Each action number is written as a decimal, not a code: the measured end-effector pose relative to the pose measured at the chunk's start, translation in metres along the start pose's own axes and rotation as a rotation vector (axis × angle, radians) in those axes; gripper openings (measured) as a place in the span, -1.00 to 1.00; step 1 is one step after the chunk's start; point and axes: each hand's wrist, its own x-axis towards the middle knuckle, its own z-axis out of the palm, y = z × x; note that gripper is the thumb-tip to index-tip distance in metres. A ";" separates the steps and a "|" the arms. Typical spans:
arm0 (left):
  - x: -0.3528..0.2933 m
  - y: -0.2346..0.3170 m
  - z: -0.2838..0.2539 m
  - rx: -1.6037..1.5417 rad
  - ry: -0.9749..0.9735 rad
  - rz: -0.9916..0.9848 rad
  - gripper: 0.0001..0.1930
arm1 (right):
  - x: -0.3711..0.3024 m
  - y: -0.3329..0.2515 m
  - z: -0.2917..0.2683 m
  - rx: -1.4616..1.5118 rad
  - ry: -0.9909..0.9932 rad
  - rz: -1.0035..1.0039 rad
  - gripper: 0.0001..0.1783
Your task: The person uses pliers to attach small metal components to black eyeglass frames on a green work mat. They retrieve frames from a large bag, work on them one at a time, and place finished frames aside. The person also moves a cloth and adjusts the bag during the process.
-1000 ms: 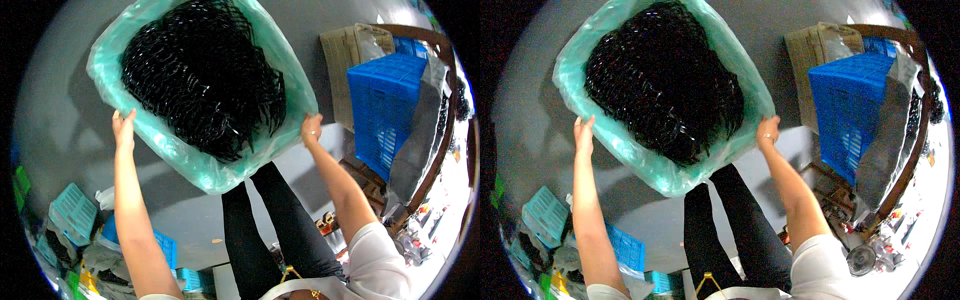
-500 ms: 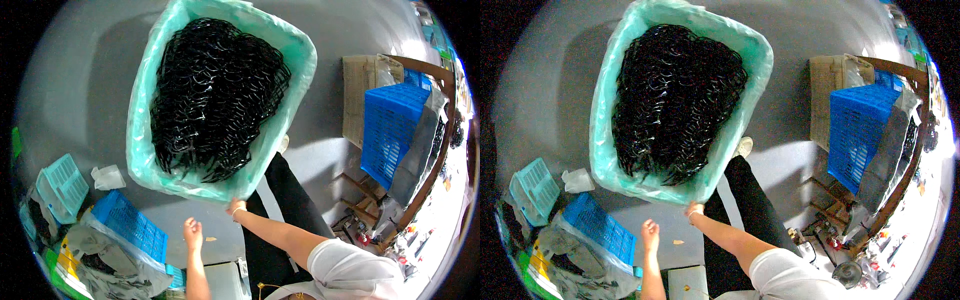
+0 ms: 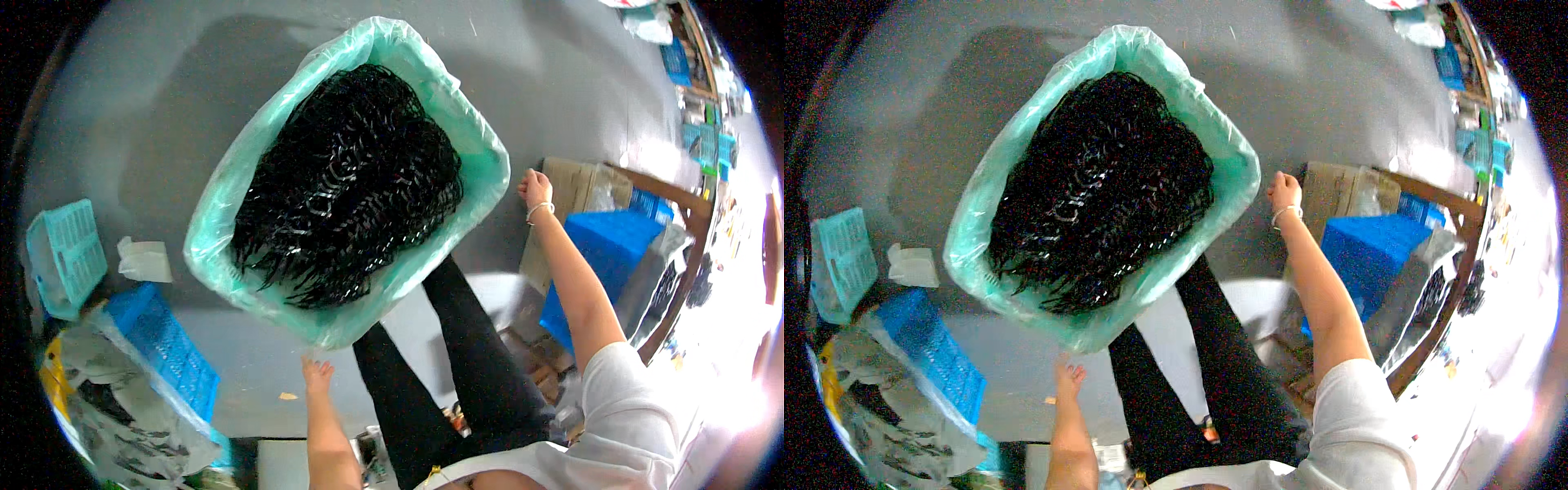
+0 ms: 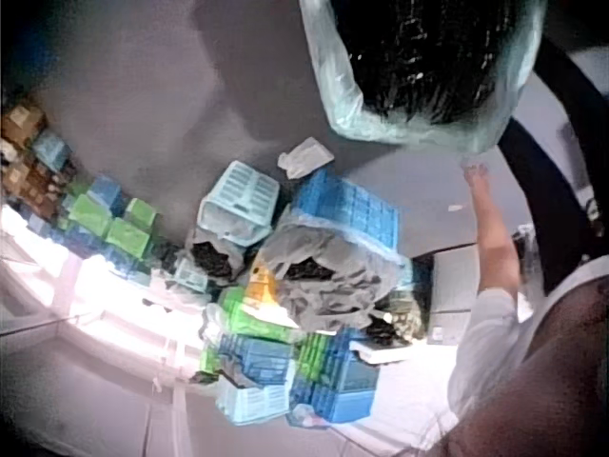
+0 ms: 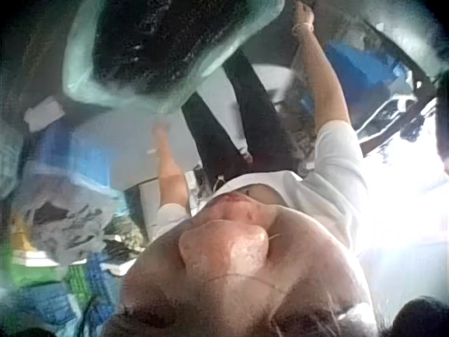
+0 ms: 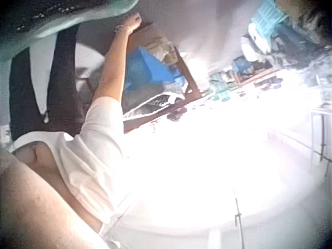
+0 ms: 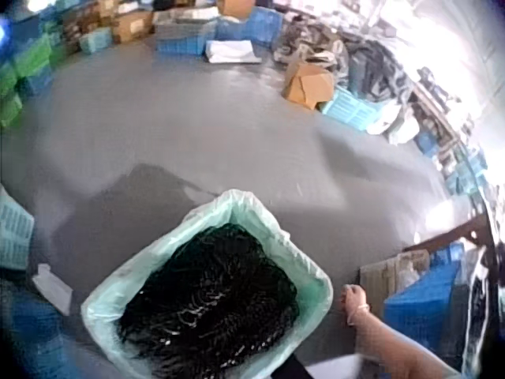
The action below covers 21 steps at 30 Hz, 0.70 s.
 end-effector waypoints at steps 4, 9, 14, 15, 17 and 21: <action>0.029 -0.026 0.047 -0.786 -0.126 -0.141 -0.34 | 0.102 0.031 0.004 -0.164 -0.285 0.445 -0.58; 0.011 -0.041 0.117 -1.212 -0.106 -0.054 -0.42 | 0.111 0.061 0.054 0.342 -0.791 0.676 -0.50; 0.002 -0.043 0.142 -1.120 -0.240 -0.017 -0.46 | 0.126 0.060 0.055 0.322 -0.930 0.774 -0.58; -0.004 -0.041 0.145 -1.105 -0.194 -0.036 -0.47 | 0.135 0.065 0.050 0.271 -0.914 0.764 -0.60; 0.015 -0.063 0.129 -1.098 -0.326 -0.070 -0.48 | 0.153 0.070 0.029 0.214 -0.677 0.521 -0.64; 0.000 -0.061 0.136 -1.094 -0.230 -0.201 -0.48 | 0.119 0.029 0.001 0.139 -0.216 0.166 -0.71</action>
